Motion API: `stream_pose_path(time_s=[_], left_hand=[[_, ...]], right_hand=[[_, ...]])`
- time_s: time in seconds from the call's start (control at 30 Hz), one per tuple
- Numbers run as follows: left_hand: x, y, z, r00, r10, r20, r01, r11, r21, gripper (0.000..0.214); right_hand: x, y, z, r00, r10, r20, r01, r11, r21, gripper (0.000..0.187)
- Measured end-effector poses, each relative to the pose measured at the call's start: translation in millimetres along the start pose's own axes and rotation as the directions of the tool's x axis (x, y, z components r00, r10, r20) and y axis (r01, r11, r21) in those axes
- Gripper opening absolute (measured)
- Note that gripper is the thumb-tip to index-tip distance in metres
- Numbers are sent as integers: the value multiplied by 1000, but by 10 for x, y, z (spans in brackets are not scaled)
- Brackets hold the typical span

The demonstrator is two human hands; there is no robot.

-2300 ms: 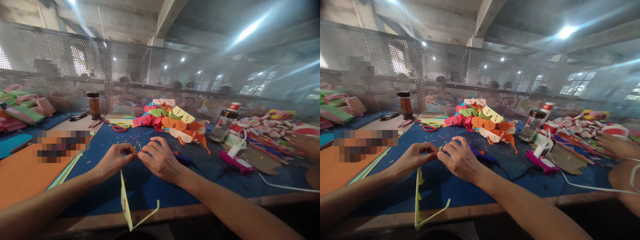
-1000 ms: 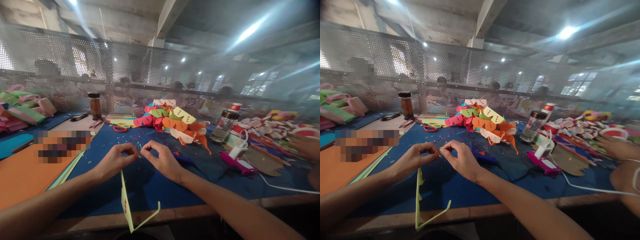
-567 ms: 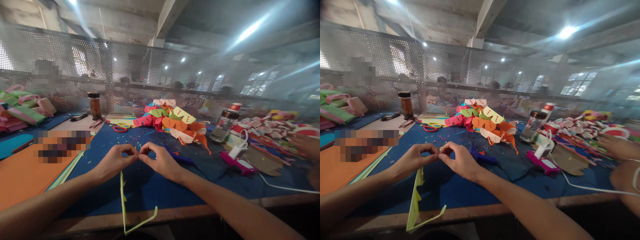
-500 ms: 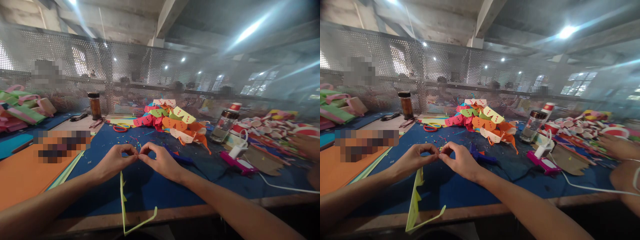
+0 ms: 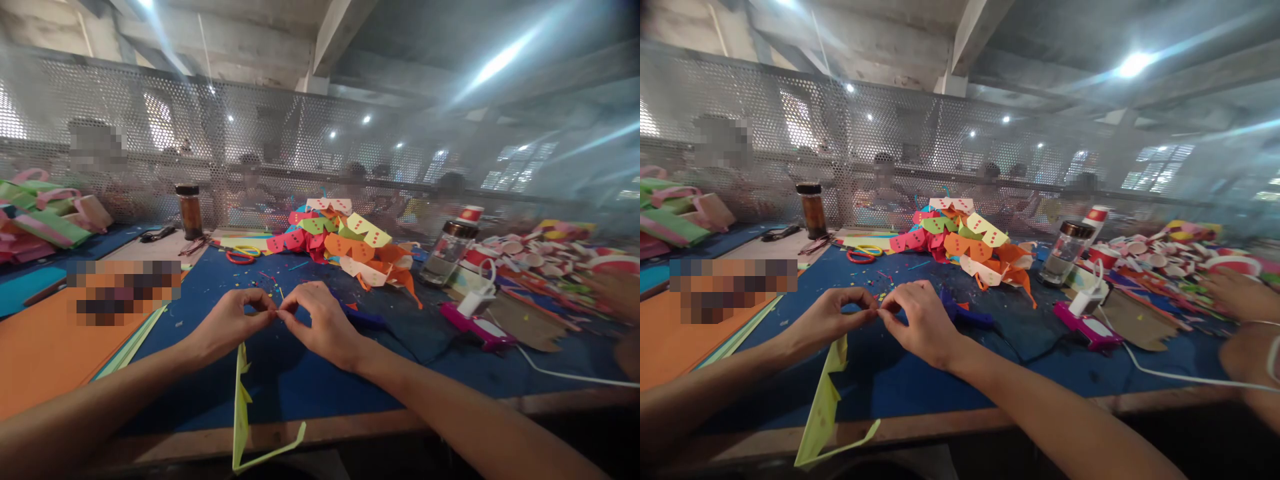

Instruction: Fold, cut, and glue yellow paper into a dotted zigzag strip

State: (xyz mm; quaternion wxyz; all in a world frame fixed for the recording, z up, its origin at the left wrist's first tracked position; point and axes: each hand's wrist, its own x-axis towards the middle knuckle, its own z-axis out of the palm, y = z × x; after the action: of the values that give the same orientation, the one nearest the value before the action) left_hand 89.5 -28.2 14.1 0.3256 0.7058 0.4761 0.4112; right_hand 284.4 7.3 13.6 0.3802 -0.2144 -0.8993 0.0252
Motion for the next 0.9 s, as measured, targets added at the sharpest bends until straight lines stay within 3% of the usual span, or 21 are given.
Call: stream_pose_path(time_s=[0.27,0.6,0.9], left_hand=[[-1,-36,24,1000,-3,8,3,1000,-16,14],[-16,-9,41,1000,0,-2,0,1000,-5,13],[-7,-1,31,999,-20,-35,19,999,-40,15]], right_hand=[[1,-43,-23,980,-198,7,195,958,-211,10],[7,-73,0,971,-237,-14,219,916,-335,13],[-2,-48,-8,968,-252,-13,235,920,-314,6]])
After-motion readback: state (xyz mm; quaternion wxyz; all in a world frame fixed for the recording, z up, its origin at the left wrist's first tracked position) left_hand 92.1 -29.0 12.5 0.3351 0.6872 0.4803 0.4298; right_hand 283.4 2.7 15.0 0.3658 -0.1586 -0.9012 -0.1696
